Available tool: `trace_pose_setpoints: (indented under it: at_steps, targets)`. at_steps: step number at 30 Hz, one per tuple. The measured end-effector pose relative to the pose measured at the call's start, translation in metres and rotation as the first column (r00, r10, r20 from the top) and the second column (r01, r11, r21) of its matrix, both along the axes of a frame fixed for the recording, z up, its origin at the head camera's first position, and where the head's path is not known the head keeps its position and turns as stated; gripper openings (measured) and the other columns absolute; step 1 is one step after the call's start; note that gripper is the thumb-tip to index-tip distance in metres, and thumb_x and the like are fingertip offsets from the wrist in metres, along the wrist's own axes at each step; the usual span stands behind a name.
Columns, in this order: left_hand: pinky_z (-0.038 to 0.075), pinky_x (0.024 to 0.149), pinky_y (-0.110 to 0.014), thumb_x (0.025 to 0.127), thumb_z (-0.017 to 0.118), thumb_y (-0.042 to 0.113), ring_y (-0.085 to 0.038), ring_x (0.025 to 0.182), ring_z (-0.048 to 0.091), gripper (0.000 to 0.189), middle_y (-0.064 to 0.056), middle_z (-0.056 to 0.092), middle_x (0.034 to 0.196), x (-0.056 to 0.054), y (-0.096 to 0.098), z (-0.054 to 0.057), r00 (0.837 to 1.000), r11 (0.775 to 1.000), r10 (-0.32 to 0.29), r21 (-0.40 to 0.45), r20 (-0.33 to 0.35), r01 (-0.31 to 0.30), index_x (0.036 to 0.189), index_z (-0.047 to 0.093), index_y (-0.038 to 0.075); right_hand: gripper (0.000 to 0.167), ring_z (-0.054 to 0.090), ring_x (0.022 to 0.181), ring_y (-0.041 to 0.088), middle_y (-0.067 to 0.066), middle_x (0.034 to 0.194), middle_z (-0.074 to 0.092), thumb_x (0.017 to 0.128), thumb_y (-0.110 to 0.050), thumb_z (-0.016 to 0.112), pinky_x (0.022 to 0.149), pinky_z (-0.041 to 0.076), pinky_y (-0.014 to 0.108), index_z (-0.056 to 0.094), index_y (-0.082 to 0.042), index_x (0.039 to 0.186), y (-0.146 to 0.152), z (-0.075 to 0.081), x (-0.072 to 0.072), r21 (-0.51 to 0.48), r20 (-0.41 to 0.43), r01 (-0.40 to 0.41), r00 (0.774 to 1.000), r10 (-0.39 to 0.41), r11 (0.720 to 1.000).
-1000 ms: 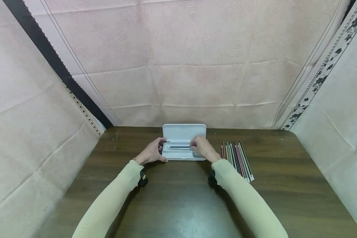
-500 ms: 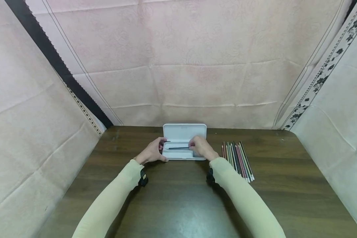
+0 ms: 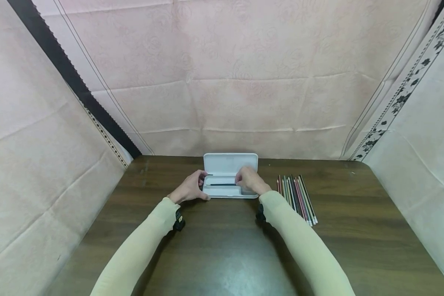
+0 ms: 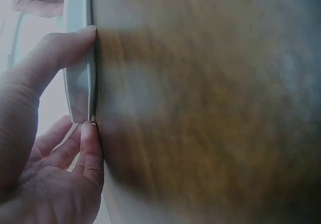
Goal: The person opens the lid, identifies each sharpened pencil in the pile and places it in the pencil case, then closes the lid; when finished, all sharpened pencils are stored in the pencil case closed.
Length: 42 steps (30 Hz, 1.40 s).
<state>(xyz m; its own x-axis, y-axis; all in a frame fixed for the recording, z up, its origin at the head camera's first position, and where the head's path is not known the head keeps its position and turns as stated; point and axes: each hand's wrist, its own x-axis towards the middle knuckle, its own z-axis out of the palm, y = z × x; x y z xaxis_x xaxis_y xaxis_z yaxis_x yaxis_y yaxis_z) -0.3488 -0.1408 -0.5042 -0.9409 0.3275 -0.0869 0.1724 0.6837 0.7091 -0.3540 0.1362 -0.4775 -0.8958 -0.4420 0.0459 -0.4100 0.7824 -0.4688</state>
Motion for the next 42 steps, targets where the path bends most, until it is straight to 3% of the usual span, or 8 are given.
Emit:
trace_pose_setpoints:
  at_steps: [13, 22, 29, 42]
  targets:
    - [0.052, 0.116, -0.048, 0.074, 0.101, 0.014, -0.031, 0.129, 0.059, 0.091, -0.016, 0.062, 0.141, 0.0, 0.005, 0.004, 1.0, 1.0, -0.001, 0.002, 0.01, 0.001, 0.15, 0.051, 0.006, 0.014, 0.073, 0.093, 0.026, 0.014, 0.097, 0.083, 0.1, 0.001, 0.073, 0.092, 0.062, 0.048, 0.085, -0.001, 0.094, 0.003, 0.004, 0.0, 0.019, 0.011, -0.002, 1.0, 0.002, 1.0]
    - [0.052, 0.116, -0.048, 0.075, 0.101, 0.015, -0.031, 0.129, 0.06, 0.092, -0.017, 0.062, 0.142, 0.0, 0.005, 0.004, 1.0, 1.0, -0.005, -0.005, 0.011, 0.005, 0.151, 0.051, 0.005, 0.014, 0.076, 0.101, 0.031, 0.018, 0.107, 0.083, 0.102, -0.002, 0.071, 0.095, 0.064, 0.049, 0.084, 0.002, 0.105, 0.005, 0.004, 0.005, 0.007, 0.001, 0.012, 1.0, -0.012, 1.0]
    - [0.052, 0.117, -0.049, 0.075, 0.101, 0.015, -0.033, 0.131, 0.06, 0.092, -0.017, 0.061, 0.144, 0.001, 0.004, 0.003, 1.0, 1.0, 0.001, -0.001, 0.012, -0.001, 0.151, 0.051, 0.005, 0.019, 0.076, 0.111, 0.033, 0.019, 0.118, 0.081, 0.103, -0.008, 0.072, 0.101, 0.062, 0.052, 0.082, 0.001, 0.116, 0.005, 0.01, 0.015, -0.015, 0.006, 0.098, 0.995, -0.098, 0.995]
    - [0.052, 0.116, -0.049, 0.075, 0.101, 0.015, -0.032, 0.131, 0.06, 0.091, -0.017, 0.062, 0.142, 0.002, 0.001, 0.002, 1.0, 1.0, 0.011, -0.009, 0.013, -0.011, 0.15, 0.051, 0.006, 0.021, 0.077, 0.099, 0.034, 0.023, 0.112, 0.081, 0.102, -0.005, 0.071, 0.089, 0.065, 0.051, 0.079, 0.006, 0.117, 0.024, 0.03, 0.042, -0.126, -0.047, 0.172, 0.983, -0.179, 0.977]
